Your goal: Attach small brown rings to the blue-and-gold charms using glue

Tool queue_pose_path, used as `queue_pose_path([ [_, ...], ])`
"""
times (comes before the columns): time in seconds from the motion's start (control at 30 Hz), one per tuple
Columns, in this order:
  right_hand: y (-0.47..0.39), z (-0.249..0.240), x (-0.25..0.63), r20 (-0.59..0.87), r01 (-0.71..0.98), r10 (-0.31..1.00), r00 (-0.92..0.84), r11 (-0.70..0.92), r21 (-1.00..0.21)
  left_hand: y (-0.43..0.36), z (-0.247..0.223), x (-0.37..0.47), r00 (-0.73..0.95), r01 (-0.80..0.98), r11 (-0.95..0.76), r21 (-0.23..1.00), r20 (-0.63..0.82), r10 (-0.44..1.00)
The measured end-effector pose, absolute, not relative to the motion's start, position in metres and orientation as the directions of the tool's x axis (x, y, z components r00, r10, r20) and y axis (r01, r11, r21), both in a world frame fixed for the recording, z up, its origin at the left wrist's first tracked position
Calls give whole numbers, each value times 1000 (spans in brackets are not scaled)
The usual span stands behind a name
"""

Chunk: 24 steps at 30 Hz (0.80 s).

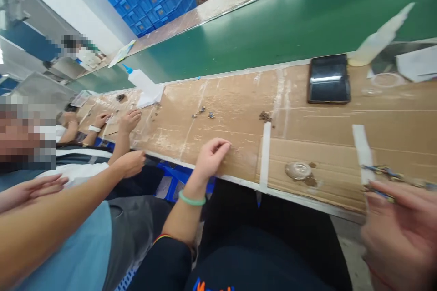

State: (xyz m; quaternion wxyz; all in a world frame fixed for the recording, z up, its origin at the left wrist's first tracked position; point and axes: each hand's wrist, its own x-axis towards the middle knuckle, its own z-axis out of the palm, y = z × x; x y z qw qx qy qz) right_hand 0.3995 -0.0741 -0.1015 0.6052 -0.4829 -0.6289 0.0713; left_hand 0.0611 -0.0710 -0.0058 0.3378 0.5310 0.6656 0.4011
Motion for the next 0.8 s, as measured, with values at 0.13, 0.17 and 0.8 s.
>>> queue_pose_path([
  [0.13, -57, -80, 395, 791, 507, 591, 160, 639, -579, -37, -13, 53, -193, 461, 125, 879, -38, 980],
  [0.17, -55, -79, 396, 790, 492, 597, 143, 649, -580, -27, -17, 55, -179, 470, 123, 874, -42, 983],
  [0.8, -64, -106, 419, 649, 454, 728, 221, 512, -729, 89, -40, 134, 133, 943, -134, 305, 24, 991],
])
